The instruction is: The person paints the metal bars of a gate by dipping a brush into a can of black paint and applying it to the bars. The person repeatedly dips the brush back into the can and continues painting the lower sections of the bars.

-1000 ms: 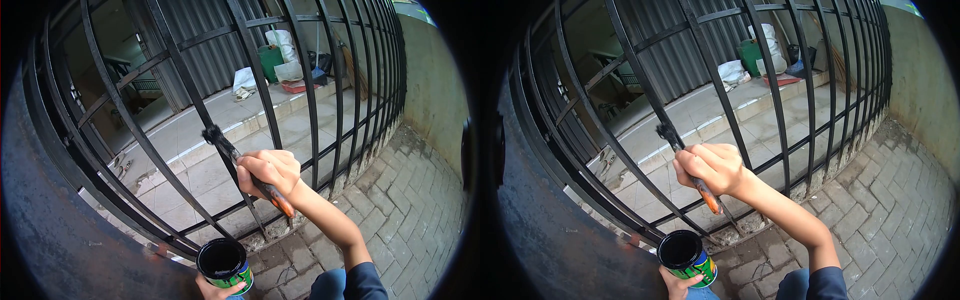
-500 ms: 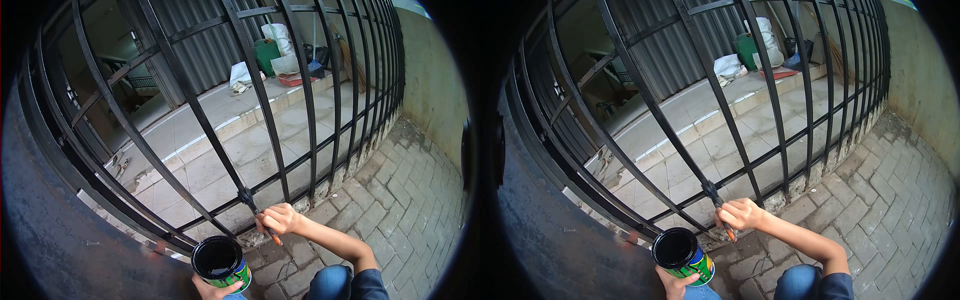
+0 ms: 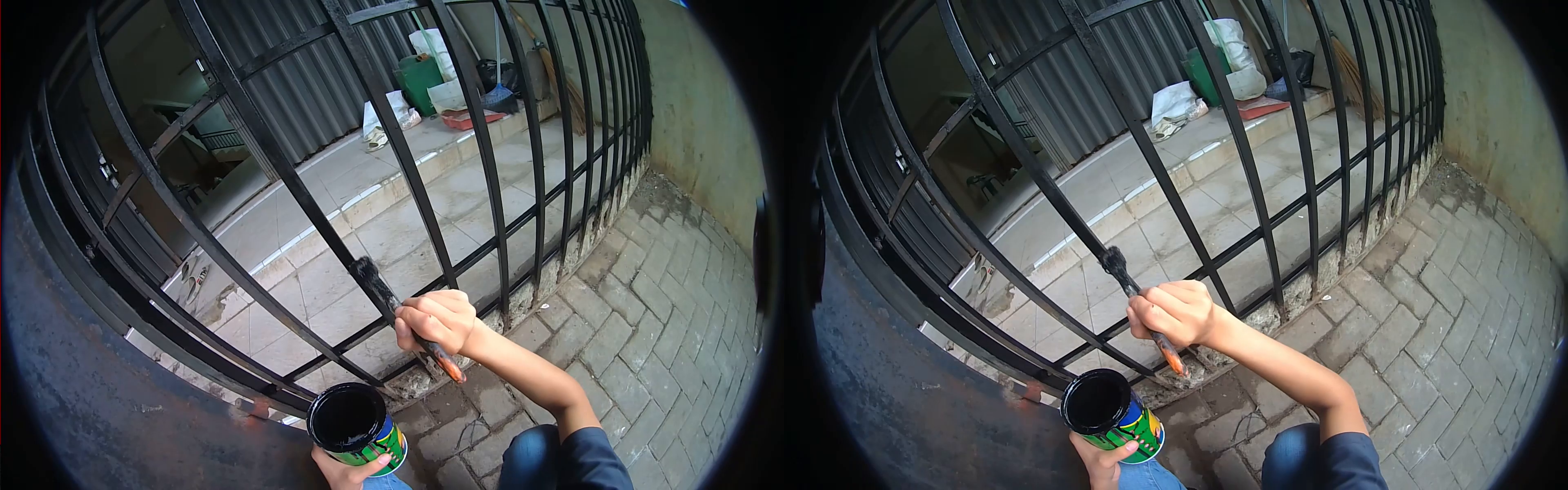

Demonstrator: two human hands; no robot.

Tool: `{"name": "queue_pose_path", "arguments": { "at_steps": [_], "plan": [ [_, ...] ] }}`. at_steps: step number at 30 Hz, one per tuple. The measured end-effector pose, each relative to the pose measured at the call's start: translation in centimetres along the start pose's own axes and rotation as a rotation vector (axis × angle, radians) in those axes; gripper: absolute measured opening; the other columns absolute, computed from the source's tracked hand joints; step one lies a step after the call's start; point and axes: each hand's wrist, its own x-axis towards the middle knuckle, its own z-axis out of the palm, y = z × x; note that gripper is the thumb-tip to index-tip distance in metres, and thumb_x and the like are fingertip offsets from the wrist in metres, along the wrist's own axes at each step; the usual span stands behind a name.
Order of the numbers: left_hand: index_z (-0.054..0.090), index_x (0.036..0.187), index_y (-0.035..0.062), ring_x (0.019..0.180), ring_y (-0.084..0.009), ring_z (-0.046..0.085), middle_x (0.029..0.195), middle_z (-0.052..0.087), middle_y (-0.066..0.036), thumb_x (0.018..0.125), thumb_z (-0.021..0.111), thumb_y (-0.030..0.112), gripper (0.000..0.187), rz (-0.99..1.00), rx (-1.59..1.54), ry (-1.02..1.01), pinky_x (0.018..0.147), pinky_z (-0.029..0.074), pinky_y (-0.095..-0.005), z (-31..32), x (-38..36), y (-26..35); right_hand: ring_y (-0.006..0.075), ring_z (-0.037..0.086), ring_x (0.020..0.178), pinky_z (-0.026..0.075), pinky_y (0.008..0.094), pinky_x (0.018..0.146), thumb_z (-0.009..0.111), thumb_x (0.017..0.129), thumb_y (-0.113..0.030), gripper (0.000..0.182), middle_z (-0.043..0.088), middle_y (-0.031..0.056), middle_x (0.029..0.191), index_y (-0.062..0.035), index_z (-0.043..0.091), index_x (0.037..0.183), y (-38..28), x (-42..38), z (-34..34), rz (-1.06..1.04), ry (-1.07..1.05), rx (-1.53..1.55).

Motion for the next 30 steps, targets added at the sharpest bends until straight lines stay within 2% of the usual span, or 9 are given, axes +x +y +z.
{"name": "queue_pose_path", "arguments": {
  "at_steps": [4,5,9,13,16,20,23,26,30],
  "plan": [
    [0.051,0.116,-0.0059,0.091,-0.0216,0.061,0.103,0.061,-0.013,0.047,0.076,-0.001,0.074,0.017,-0.014,0.019,0.085,0.049,-0.0350,0.1,-0.1,0.0,0.0114,0.051,0.042,0.041,0.0213,0.038,0.065,0.066,0.001,0.015,0.056,0.0029,0.063,-0.0014,0.054,0.077,-1.0,-5.1,-0.3,-0.059,-0.172,-0.009],
    [0.050,0.116,-0.0057,0.091,-0.0218,0.061,0.103,0.060,-0.013,0.046,0.076,-0.001,0.075,0.010,-0.007,0.013,0.086,0.049,-0.0352,0.0,-0.2,0.1,0.0094,0.044,0.043,0.037,0.0240,0.038,0.068,0.070,-0.007,0.018,0.037,-0.0025,0.057,-0.0051,0.050,0.075,-1.4,-6.2,-0.3,-0.038,-0.196,-0.055],
    [0.048,0.118,-0.0048,0.093,-0.0225,0.060,0.105,0.059,-0.014,0.046,0.077,0.000,0.078,0.011,-0.023,0.042,0.087,0.048,-0.0359,0.3,-0.4,0.1,0.0106,0.049,0.046,0.040,0.0258,0.039,0.068,0.069,-0.013,0.023,0.038,-0.0007,0.058,-0.0070,0.046,0.073,-2.8,-9.3,-2.4,0.010,-0.446,0.048],
    [0.047,0.120,-0.0045,0.094,-0.0231,0.060,0.107,0.059,-0.014,0.045,0.077,0.001,0.081,0.008,-0.011,0.021,0.087,0.048,-0.0365,-0.2,-0.2,-0.4,0.0125,0.051,0.046,0.041,0.0274,0.039,0.066,0.070,-0.011,0.020,0.041,-0.0002,0.058,-0.0086,0.046,0.075,-3.9,-9.7,-3.0,0.105,-0.530,0.127],
    [0.048,0.119,-0.0045,0.093,-0.0227,0.060,0.106,0.059,-0.014,0.045,0.077,0.001,0.080,0.015,-0.013,0.031,0.087,0.049,-0.0361,0.0,-0.2,-0.5,0.0127,0.051,0.046,0.040,0.0279,0.039,0.067,0.069,-0.011,0.021,0.042,-0.0003,0.059,-0.0082,0.047,0.075,-2.7,-8.6,-1.5,0.156,-0.406,0.120],
    [0.050,0.117,-0.0043,0.092,-0.0220,0.061,0.104,0.060,-0.013,0.046,0.077,0.001,0.077,-0.006,0.011,-0.011,0.086,0.049,-0.0354,0.0,0.1,-0.3,0.0118,0.048,0.043,0.038,0.0247,0.038,0.067,0.067,-0.001,0.019,0.043,-0.0017,0.059,-0.0066,0.050,0.074,-1.1,-4.5,-0.4,0.086,-0.207,0.024],
    [0.050,0.117,-0.0044,0.090,-0.0217,0.061,0.103,0.060,-0.012,0.046,0.077,0.001,0.076,0.021,0.011,-0.005,0.085,0.049,-0.0351,0.2,0.3,-0.3,0.0106,0.046,0.042,0.038,0.0230,0.038,0.067,0.067,-0.001,0.015,0.046,-0.0017,0.060,-0.0052,0.054,0.075,-0.6,-2.9,-0.1,0.062,-0.013,0.014],
    [0.050,0.117,-0.0049,0.090,-0.0218,0.061,0.103,0.060,-0.012,0.046,0.077,0.000,0.076,0.035,0.004,-0.003,0.085,0.049,-0.0352,0.2,0.5,-0.3,0.0092,0.046,0.042,0.038,0.0220,0.038,0.067,0.067,-0.001,0.015,0.048,-0.0011,0.062,-0.0038,0.056,0.076,-1.2,-4.9,-0.4,-0.008,-0.023,0.027],
    [0.049,0.117,-0.0052,0.091,-0.0218,0.061,0.104,0.060,-0.013,0.046,0.077,-0.001,0.077,-0.004,-0.014,0.019,0.085,0.049,-0.0352,0.1,0.1,-0.4,0.0085,0.044,0.042,0.036,0.0229,0.037,0.067,0.072,-0.004,0.013,0.042,-0.0021,0.058,-0.0048,0.053,0.074,-2.6,-8.8,-1.5,-0.047,-0.217,0.029]
  ]
}}
